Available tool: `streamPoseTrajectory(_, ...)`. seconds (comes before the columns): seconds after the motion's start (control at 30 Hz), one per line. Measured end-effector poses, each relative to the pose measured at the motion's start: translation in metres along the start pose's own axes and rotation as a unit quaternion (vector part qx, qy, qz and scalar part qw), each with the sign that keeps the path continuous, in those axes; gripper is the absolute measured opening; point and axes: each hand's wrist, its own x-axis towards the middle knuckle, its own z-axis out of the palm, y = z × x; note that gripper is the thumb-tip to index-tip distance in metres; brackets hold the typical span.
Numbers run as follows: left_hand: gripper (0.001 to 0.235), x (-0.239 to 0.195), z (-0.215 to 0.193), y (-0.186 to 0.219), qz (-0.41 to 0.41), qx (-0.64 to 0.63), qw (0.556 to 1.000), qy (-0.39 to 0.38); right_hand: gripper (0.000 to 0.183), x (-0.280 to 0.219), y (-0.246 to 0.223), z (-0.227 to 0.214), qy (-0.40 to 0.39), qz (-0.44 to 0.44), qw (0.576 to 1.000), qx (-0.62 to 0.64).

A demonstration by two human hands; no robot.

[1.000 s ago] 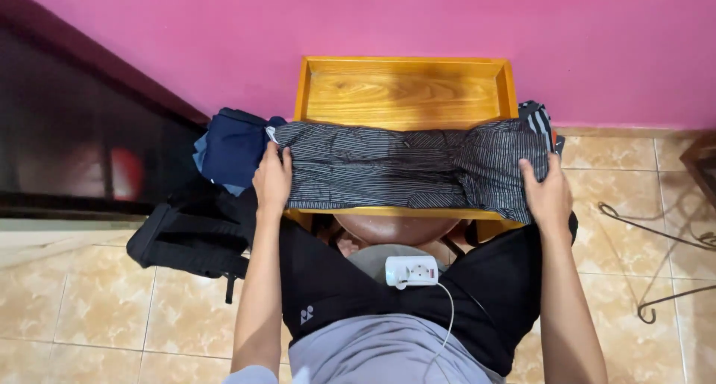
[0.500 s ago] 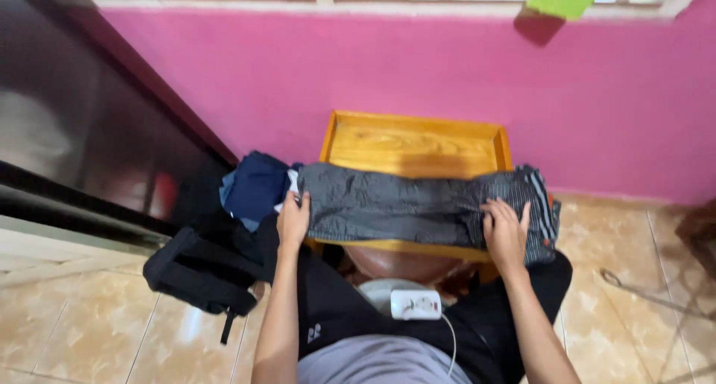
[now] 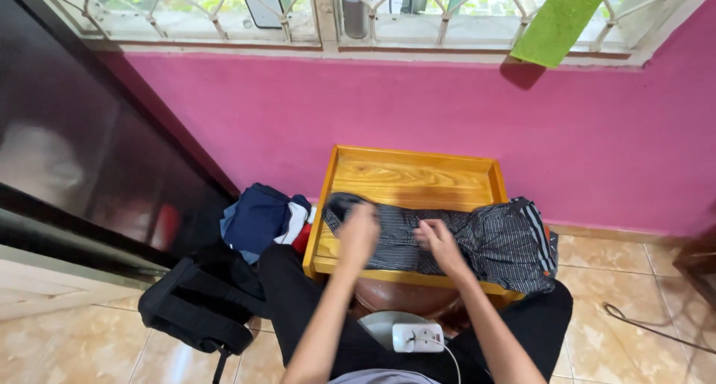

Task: Folding various items of clothing including shirts, pants, and a jacket on a small wooden tray.

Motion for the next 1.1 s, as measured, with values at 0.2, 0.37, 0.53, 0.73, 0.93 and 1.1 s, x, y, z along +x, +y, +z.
streamPoseTrajectory(0.2,0.035,-0.03,0.043,-0.008,0.321,0.053,0.941,-0.096,0.057,0.064,0.072,0.073,-0.01,0.17,0.944,0.283)
streamPoseTrajectory(0.37,0.062,-0.028,0.031,-0.052,0.182,0.114,0.966,0.147,0.097,0.043,0.035,0.068,-0.086,0.19,0.967,0.146)
streamPoseTrajectory(0.53,0.039,0.002,0.063,-0.068,0.21,0.142,0.967,0.024,0.083,0.043,0.019,0.085,-0.075,0.131,0.983,0.106)
streamPoseTrajectory(0.73,0.03,-0.028,0.041,-0.061,0.224,-0.025,0.974,0.001,0.046,0.036,0.029,0.093,0.012,0.068,0.996,0.059)
streamPoseTrajectory(0.93,0.045,-0.022,0.052,-0.102,0.106,0.107,0.984,0.1,0.048,0.016,0.01,0.085,0.017,0.032,0.998,0.048)
streamPoseTrajectory(1.1,0.045,-0.017,0.057,-0.101,0.083,0.142,0.983,0.085,0.063,-0.02,-0.023,0.069,-0.017,-0.088,0.983,-0.162)
